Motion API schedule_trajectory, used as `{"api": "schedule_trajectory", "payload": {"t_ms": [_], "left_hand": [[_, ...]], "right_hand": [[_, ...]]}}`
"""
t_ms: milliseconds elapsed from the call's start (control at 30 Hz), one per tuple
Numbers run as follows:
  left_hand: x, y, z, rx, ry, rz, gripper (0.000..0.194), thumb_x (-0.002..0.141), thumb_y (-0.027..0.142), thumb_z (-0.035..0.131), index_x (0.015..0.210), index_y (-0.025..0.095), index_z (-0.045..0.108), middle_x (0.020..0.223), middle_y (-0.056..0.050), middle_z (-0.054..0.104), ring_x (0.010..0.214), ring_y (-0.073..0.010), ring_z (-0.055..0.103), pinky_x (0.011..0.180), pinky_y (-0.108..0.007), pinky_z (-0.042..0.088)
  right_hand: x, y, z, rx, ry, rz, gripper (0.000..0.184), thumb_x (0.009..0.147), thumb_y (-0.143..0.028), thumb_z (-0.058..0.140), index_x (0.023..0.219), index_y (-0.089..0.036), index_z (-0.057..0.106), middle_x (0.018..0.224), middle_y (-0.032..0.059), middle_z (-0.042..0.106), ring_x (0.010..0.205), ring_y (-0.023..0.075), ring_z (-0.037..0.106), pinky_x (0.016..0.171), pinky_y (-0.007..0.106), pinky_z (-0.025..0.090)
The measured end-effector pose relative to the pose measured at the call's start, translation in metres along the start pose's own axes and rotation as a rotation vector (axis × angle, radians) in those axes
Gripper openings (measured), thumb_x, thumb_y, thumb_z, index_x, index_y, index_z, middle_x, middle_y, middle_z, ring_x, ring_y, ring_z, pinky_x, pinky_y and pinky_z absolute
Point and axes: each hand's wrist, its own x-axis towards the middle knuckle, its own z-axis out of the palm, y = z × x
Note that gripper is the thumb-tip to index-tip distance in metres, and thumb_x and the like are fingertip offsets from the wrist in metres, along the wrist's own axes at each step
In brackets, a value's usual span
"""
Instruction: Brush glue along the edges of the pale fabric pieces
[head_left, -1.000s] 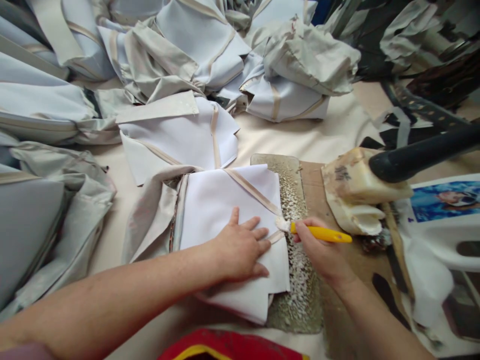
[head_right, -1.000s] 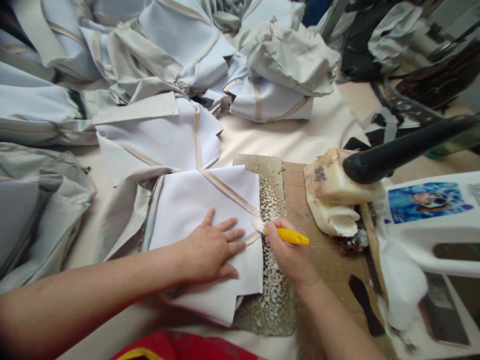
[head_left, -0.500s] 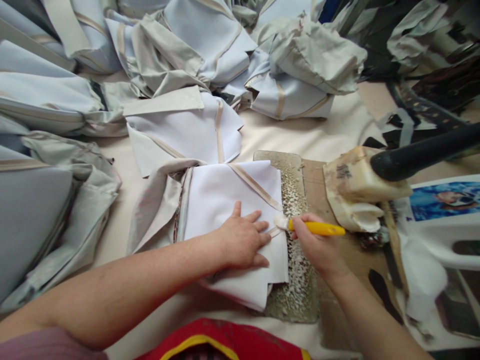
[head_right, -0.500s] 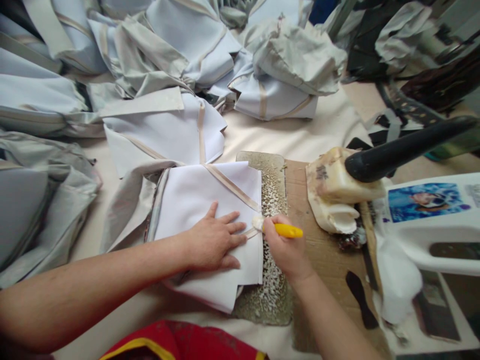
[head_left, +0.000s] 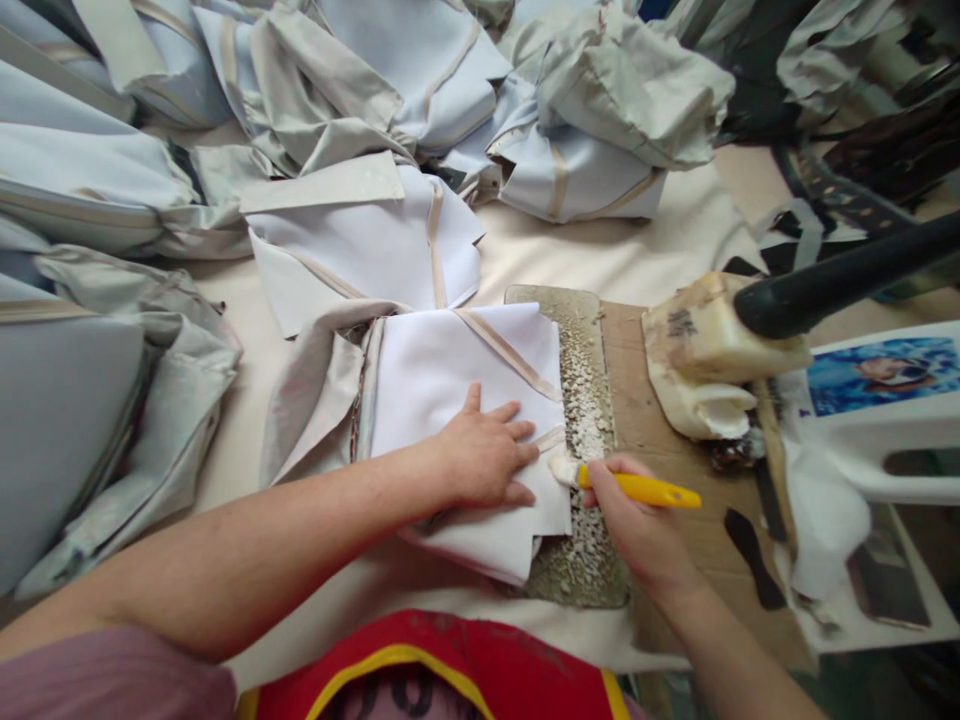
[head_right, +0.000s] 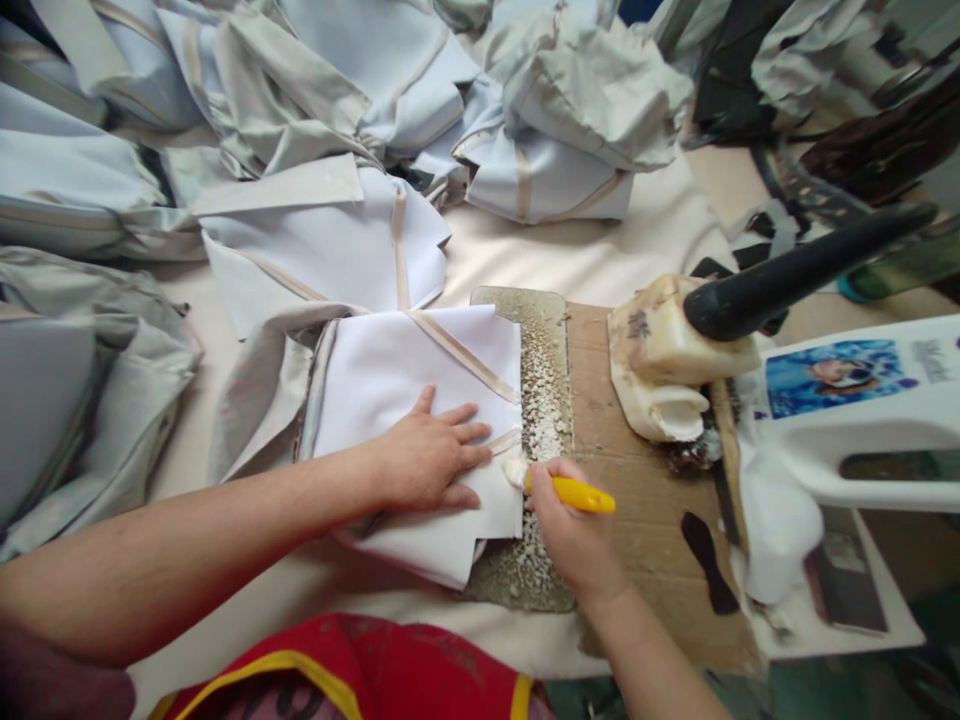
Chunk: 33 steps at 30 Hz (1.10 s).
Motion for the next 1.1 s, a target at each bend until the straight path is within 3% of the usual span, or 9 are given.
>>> {"api": "schedule_trajectory", "payload": {"t_ms": [133, 200, 367, 533, 633, 800, 933, 1033, 1100], "left_hand": [[0.0, -0.001, 0.002, 0.002, 0.006, 0.005, 0.044, 0.08, 0.055, 0.055, 0.114, 0.027, 0.061, 0.129, -0.008, 0.054, 0.127, -0.0353, 0.036, 0.097, -0.072, 0.012], [0.001, -0.001, 0.003, 0.004, 0.01, 0.009, 0.045, 0.08, 0.055, 0.054, 0.114, 0.027, 0.06, 0.129, -0.009, 0.054, 0.126, -0.0352, 0.036, 0.096, -0.073, 0.012], [0.001, 0.001, 0.002, 0.018, -0.019, -0.002, 0.043, 0.081, 0.055, 0.053, 0.114, 0.028, 0.06, 0.131, -0.007, 0.052, 0.129, -0.0331, 0.033, 0.1, -0.068, 0.012], [0.001, 0.002, 0.0, 0.029, -0.033, -0.004, 0.045, 0.082, 0.055, 0.052, 0.116, 0.028, 0.059, 0.133, -0.007, 0.05, 0.13, -0.0322, 0.032, 0.103, -0.065, 0.01], [0.001, 0.002, 0.0, 0.032, -0.039, -0.008, 0.045, 0.082, 0.056, 0.052, 0.117, 0.028, 0.058, 0.134, -0.006, 0.05, 0.13, -0.0319, 0.031, 0.103, -0.064, 0.01], [0.0, 0.001, 0.001, 0.026, -0.035, -0.008, 0.047, 0.082, 0.056, 0.051, 0.118, 0.027, 0.057, 0.136, -0.007, 0.048, 0.131, -0.0325, 0.03, 0.102, -0.066, 0.008], [-0.001, 0.001, -0.001, 0.029, -0.026, 0.001, 0.046, 0.082, 0.056, 0.051, 0.118, 0.028, 0.057, 0.135, -0.007, 0.048, 0.132, -0.0325, 0.03, 0.102, -0.065, 0.01], [-0.002, 0.001, -0.003, 0.039, -0.026, -0.003, 0.046, 0.082, 0.056, 0.05, 0.118, 0.028, 0.057, 0.135, -0.007, 0.049, 0.131, -0.0322, 0.031, 0.102, -0.064, 0.013], [-0.003, 0.002, -0.005, 0.044, -0.028, -0.009, 0.047, 0.082, 0.057, 0.05, 0.118, 0.028, 0.056, 0.134, -0.007, 0.05, 0.131, -0.0323, 0.032, 0.102, -0.065, 0.015]], "right_hand": [[-0.053, 0.015, -0.007, -0.046, -0.027, 0.143, 0.036, 0.082, -0.048, 0.048, 0.06, -0.02, 0.053, 0.054, -0.0013, 0.054, 0.054, 0.015, 0.051, 0.057, 0.027, 0.038], [-0.064, 0.015, -0.011, -0.027, -0.008, 0.183, 0.036, 0.082, -0.048, 0.048, 0.06, -0.02, 0.052, 0.053, -0.0014, 0.053, 0.053, 0.015, 0.05, 0.056, 0.027, 0.038], [-0.049, 0.012, -0.012, 0.072, 0.128, 0.085, 0.032, 0.081, -0.047, 0.052, 0.066, -0.019, 0.056, 0.061, 0.0015, 0.059, 0.06, 0.0167, 0.055, 0.061, 0.028, 0.042], [-0.057, 0.027, -0.01, -0.044, -0.029, 0.055, 0.037, 0.083, -0.048, 0.049, 0.061, -0.02, 0.056, 0.058, 0.0005, 0.058, 0.057, 0.0153, 0.054, 0.058, 0.027, 0.04], [-0.071, 0.033, -0.016, -0.052, 0.007, 0.073, 0.038, 0.083, -0.05, 0.049, 0.06, -0.02, 0.056, 0.053, -0.0001, 0.056, 0.052, 0.0155, 0.053, 0.052, 0.026, 0.04], [-0.076, 0.028, -0.019, -0.102, -0.053, -0.078, 0.035, 0.087, -0.044, 0.046, 0.064, -0.02, 0.058, 0.057, 0.0004, 0.057, 0.054, 0.0157, 0.055, 0.052, 0.026, 0.041], [-0.074, 0.022, -0.024, -0.19, 0.018, -0.271, 0.026, 0.088, -0.035, 0.049, 0.068, -0.021, 0.06, 0.06, 0.0002, 0.059, 0.055, 0.0151, 0.056, 0.054, 0.025, 0.043], [-0.07, 0.023, -0.027, -0.178, -0.046, -0.423, 0.021, 0.088, -0.029, 0.049, 0.071, -0.022, 0.059, 0.067, 0.0006, 0.062, 0.062, 0.0149, 0.06, 0.059, 0.024, 0.045], [-0.065, 0.023, -0.028, -0.185, -0.017, -0.476, 0.016, 0.088, -0.027, 0.05, 0.075, -0.022, 0.06, 0.071, 0.0005, 0.064, 0.065, 0.015, 0.061, 0.062, 0.024, 0.047]]}}
